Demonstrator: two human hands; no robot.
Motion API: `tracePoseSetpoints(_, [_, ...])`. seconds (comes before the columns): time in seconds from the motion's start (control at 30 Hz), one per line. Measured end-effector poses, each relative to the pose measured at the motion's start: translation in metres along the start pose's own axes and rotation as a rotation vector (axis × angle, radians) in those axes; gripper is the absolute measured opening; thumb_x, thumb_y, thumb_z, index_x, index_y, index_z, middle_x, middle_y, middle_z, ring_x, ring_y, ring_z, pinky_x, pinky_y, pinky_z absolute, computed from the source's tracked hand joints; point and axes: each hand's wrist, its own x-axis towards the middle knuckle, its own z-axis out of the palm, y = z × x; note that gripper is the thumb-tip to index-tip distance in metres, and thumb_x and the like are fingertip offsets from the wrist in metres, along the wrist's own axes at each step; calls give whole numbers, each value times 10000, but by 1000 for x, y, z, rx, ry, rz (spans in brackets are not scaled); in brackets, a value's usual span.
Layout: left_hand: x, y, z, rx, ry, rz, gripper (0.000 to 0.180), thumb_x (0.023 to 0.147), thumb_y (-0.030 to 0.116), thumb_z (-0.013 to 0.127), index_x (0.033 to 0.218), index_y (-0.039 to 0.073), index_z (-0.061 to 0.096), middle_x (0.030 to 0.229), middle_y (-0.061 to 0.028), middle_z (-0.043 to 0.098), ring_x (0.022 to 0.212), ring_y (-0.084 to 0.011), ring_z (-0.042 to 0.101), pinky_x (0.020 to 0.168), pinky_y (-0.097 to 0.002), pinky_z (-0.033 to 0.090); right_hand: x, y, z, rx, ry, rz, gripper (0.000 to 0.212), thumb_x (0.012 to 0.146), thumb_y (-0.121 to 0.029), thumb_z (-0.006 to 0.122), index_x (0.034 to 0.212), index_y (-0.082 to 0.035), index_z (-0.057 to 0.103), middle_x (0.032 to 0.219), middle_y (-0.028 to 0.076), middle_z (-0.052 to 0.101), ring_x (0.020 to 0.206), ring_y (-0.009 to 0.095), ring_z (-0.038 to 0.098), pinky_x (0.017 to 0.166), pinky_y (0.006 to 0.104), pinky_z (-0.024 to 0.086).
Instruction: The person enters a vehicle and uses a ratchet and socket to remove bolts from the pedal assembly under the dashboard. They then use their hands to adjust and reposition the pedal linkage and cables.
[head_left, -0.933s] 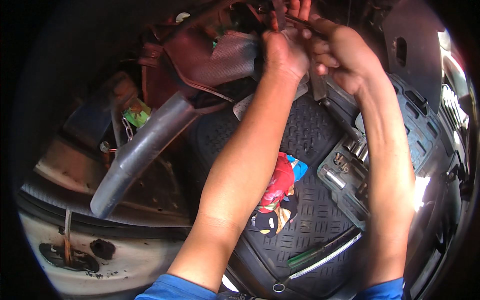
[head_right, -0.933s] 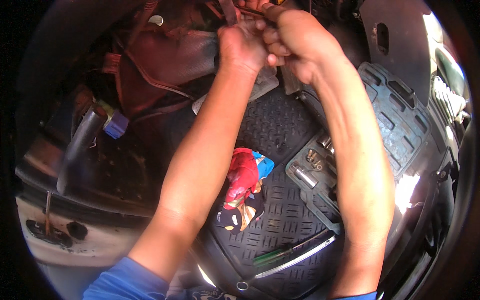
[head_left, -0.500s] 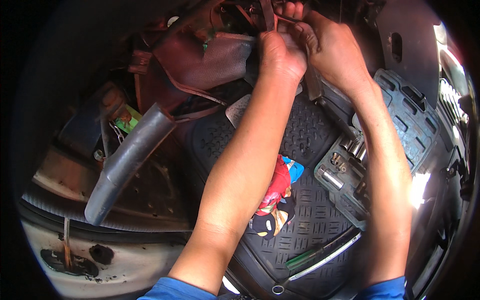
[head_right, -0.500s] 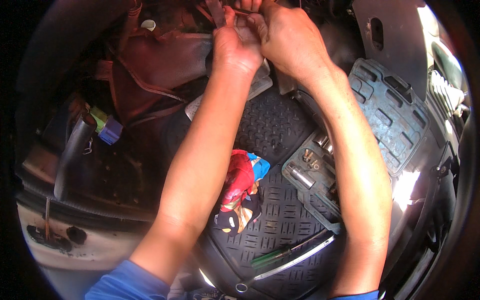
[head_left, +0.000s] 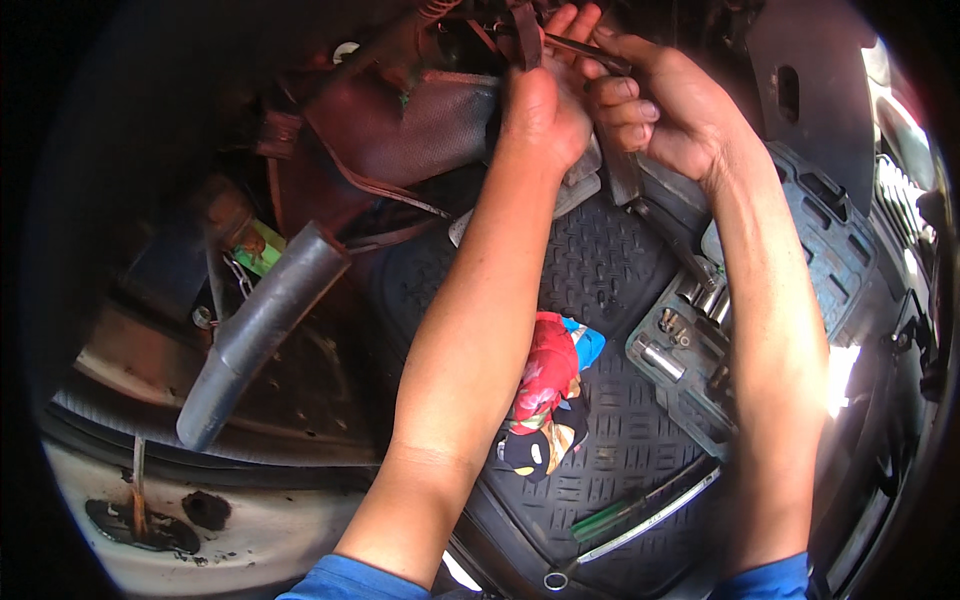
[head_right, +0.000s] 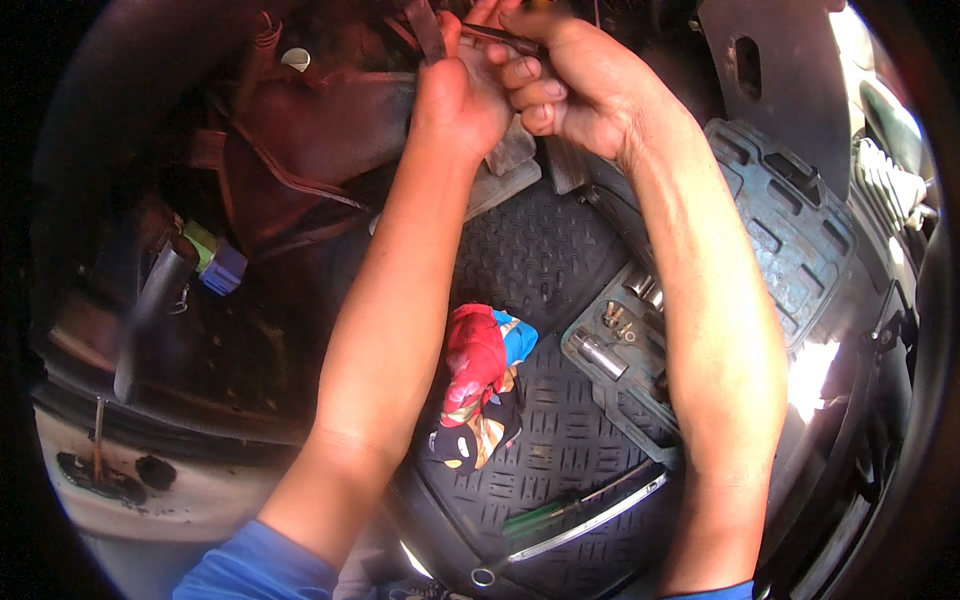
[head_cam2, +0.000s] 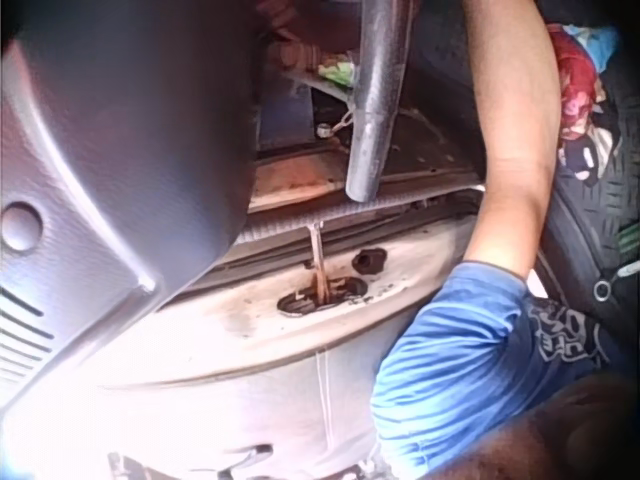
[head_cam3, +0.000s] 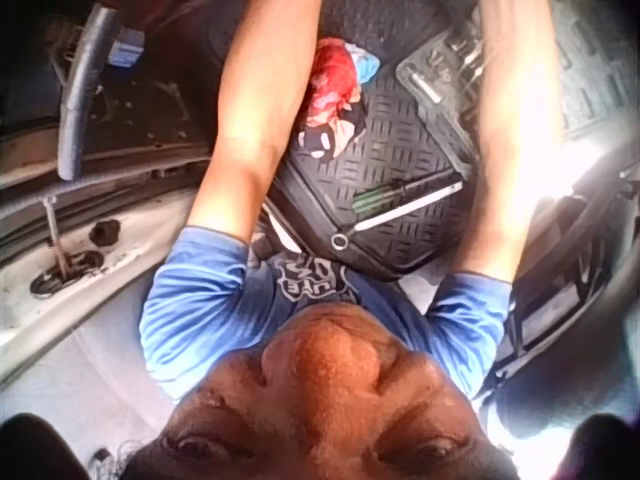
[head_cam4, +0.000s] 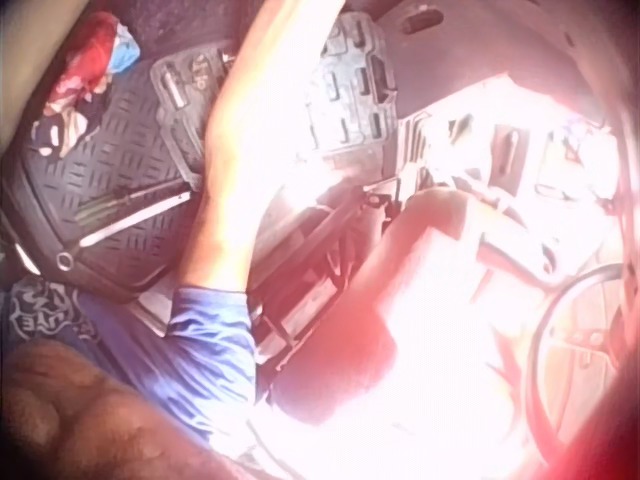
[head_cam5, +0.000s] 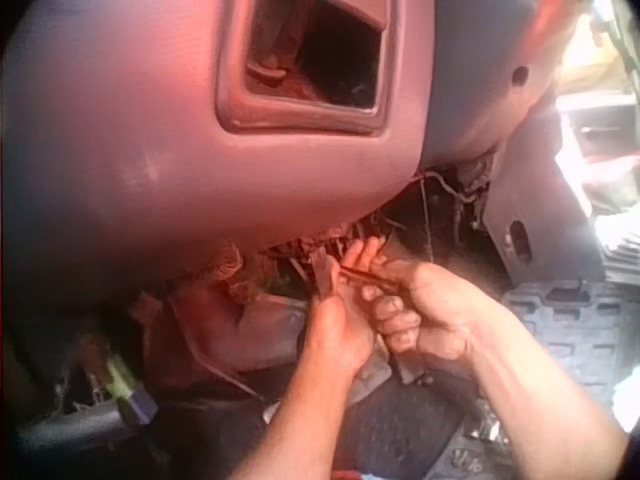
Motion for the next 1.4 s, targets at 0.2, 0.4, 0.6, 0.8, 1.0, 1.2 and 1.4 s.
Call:
tracePoseSetpoints(0.2, [-24, -7, -51, -102, -406, 20, 524, 1100, 535, 291, 1337, 149, 553, 1185, -124, 652, 990, -232, 661, 813, -348, 541, 21, 0, 25, -151, -5, -55, 230, 1044, -189, 553, 1057, 24, 640, 648, -42, 408, 520, 81, 369, 477, 251, 313])
tracePoseSetpoints(0.4, [-94, -100, -14, 1203, 279, 273, 540, 1086, 485, 453, 1288, 4, 591, 1080, -194, 688, 966, -318, 693, 897, -411, 529, 19, 3, 22, -1795, 493, -813, 377, 847, -57, 651, 1217, -95, 711, 999, 208, 747, 957, 327, 742, 816, 410, 590])
tracePoseSetpoints(0.6, [-124, -102, -26, 1372, 229, 180, 371, 997, 216, 678, 1287, -7, 615, 946, -198, 742, 905, -334, 741, 805, -415, 561, 17, 22, 64, -757, 400, -632, 315, 968, -132, 558, 1225, 16, 663, 896, 158, 744, 650, 196, 710, 550, 349, 568])
tracePoseSetpoints(0.8, [-124, -109, -35, 1403, 360, -19, 296, 993, 179, 680, 1221, -9, 664, 922, -144, 747, 816, -197, 706, 757, -344, 549, 46, 11, -8, -1455, 464, -595, 255, 1004, -172, 570, 1155, -14, 701, 977, 100, 740, 711, 130, 631, 583, 284, 512])
tracePoseSetpoints(1.0, [-127, -105, -35, 1447, 379, -16, 261, 972, 163, 691, 1171, -5, 680, 901, -166, 750, 818, -265, 731, 767, -382, 563, 38, -1, 19, -1955, 646, -753, 148, 806, -104, 629, 783, -25, 752, 860, 230, 739, 841, 376, 739, 741, 458, 595])
tracePoseSetpoints(1.2, [-127, -110, -40, 1415, 396, -40, 234, 960, 123, 692, 1148, -17, 688, 902, -156, 751, 837, -245, 735, 792, -371, 574, 23, 4, 47, -547, 295, -365, 226, 980, -167, 574, 1113, -25, 689, 913, 51, 698, 567, 104, 528, 473, 262, 430])
tracePoseSetpoints(1.4, [-130, -108, -48, 1424, 411, -76, 282, 1002, 200, 655, 1163, -30, 683, 920, -153, 758, 843, -230, 734, 796, -361, 571, 34, -6, 19, -1829, 436, -635, 122, 867, -122, 613, 859, -48, 710, 802, 148, 660, 711, 268, 602, 635, 389, 502])
